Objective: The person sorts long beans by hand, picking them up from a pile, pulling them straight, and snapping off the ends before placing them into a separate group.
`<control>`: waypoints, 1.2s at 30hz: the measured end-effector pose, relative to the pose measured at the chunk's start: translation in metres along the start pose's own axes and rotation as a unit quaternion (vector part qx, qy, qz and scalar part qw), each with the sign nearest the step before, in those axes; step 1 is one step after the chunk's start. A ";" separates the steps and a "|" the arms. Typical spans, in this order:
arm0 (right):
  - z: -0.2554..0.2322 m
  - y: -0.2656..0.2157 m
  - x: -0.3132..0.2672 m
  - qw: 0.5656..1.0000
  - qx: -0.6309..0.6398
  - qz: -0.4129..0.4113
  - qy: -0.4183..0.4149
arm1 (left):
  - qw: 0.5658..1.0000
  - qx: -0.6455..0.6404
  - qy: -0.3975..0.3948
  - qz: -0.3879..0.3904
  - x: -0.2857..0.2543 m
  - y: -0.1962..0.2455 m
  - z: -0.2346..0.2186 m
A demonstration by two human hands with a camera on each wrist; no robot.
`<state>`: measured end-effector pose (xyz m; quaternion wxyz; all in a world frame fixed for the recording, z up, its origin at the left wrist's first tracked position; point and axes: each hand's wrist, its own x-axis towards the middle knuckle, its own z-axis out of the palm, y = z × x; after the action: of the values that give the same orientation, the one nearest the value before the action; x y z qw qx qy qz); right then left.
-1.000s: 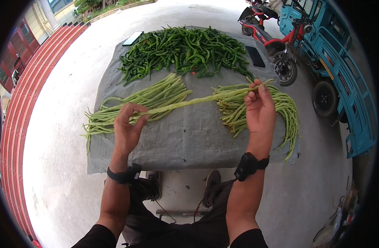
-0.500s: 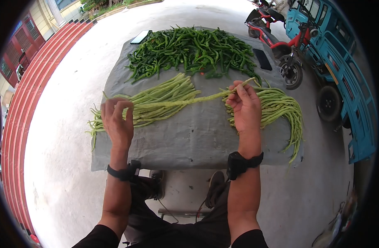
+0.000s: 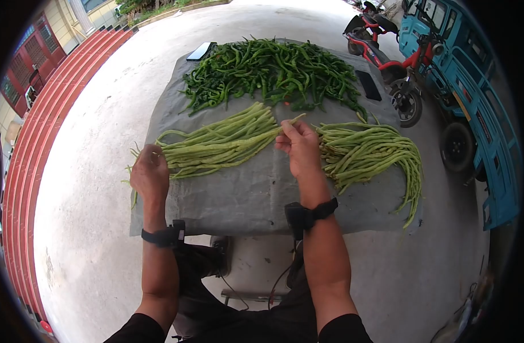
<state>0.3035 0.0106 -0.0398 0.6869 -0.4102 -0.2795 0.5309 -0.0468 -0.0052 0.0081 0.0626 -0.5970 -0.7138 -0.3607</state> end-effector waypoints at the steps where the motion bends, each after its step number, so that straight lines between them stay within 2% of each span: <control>1: 0.003 0.003 0.001 1.000 -0.004 0.001 0.002 | 1.000 -0.006 0.009 0.003 0.001 -0.004 0.001; 8: 0.015 0.028 0.010 0.999 -0.033 0.010 0.021 | 1.000 0.000 0.028 -0.009 0.004 -0.020 -0.001; 17: 0.021 0.039 0.019 0.994 -0.085 0.034 0.065 | 1.000 -0.003 -0.004 -0.024 0.007 -0.028 -0.001; 20: 0.019 0.040 0.021 0.994 -0.087 0.017 0.058 | 1.000 -0.013 0.001 -0.010 0.008 -0.036 0.005; 23: 0.022 0.037 0.020 0.994 -0.089 0.012 0.060 | 0.999 -0.029 -0.024 -0.032 0.008 -0.032 0.000; 26: 0.021 0.038 0.021 0.991 -0.117 -0.002 0.070 | 1.000 0.000 -0.014 -0.016 0.007 -0.038 0.008; 36: 0.015 0.017 0.012 0.980 -0.179 -0.044 0.078 | 1.000 0.011 -0.004 -0.008 0.005 -0.025 0.001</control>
<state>0.2859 0.0283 -0.0478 0.6446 -0.5540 -0.3333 0.4080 -0.0703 -0.0014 -0.0005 0.0635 -0.5923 -0.7228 -0.3503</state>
